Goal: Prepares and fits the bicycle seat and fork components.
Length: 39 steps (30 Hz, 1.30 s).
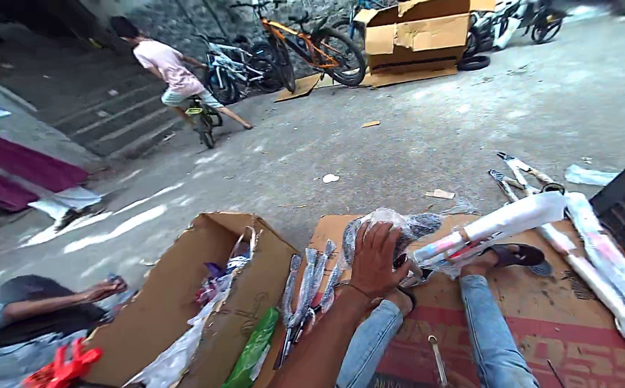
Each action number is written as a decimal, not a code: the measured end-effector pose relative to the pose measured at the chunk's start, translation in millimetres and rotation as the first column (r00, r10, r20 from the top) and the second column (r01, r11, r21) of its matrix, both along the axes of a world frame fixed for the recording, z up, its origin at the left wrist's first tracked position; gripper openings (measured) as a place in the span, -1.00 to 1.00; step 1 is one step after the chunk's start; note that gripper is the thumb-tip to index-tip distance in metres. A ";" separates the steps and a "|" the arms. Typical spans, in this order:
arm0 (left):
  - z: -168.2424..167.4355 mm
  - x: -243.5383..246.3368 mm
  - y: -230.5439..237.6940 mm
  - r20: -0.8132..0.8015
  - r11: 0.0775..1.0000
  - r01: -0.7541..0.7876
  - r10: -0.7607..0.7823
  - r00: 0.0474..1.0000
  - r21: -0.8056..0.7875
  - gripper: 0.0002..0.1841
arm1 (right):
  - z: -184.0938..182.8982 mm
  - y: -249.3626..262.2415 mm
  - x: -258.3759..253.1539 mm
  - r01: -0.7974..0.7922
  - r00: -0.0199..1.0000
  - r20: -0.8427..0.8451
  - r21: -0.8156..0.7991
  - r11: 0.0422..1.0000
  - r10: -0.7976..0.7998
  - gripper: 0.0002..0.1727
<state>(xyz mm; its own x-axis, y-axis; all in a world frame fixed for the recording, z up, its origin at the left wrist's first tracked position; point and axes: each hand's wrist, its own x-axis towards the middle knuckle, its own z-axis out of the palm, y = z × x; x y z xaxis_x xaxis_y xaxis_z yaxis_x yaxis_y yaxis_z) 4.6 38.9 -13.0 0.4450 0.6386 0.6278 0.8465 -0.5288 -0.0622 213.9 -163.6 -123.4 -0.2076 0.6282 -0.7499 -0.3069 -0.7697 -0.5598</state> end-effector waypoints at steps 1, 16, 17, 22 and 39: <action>-8.6 -3.0 -9.8 -0.054 0.999 -0.041 0.040 0.998 -0.015 -0.06 | -28.7 0.1 1.5 -0.002 0.999 0.040 -0.051 0.999 0.004 -0.66; 25.6 -6.6 44.1 -0.236 0.913 -0.312 0.253 0.938 -0.262 0.17 | 24.0 43.3 10.2 0.609 0.517 0.090 0.660 0.439 -0.851 -0.73; 23.3 -6.2 46.0 -0.216 0.917 -0.307 0.255 0.942 -0.254 0.17 | 35.7 67.8 9.3 0.628 0.474 0.043 0.683 0.372 -0.879 -0.70; 26.6 -5.7 46.0 -0.256 0.863 -0.339 0.255 0.932 -0.374 0.31 | 105.3 232.2 -22.9 0.615 0.397 0.008 0.740 0.272 -0.918 -0.59; 21.7 5.6 46.2 -0.188 0.862 -0.321 0.266 0.945 -0.393 0.16 | 29.3 112.2 -14.9 0.451 0.734 0.230 0.539 0.712 -0.639 -0.76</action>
<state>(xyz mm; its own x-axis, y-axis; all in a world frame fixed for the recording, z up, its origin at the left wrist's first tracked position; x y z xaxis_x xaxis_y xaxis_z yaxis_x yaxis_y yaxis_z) 10.3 85.1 8.7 0.2523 0.9398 0.2303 0.9662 -0.2576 -0.0074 199.0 -51.4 -94.0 0.5115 0.7985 -0.3173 -0.2882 -0.1884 -0.9389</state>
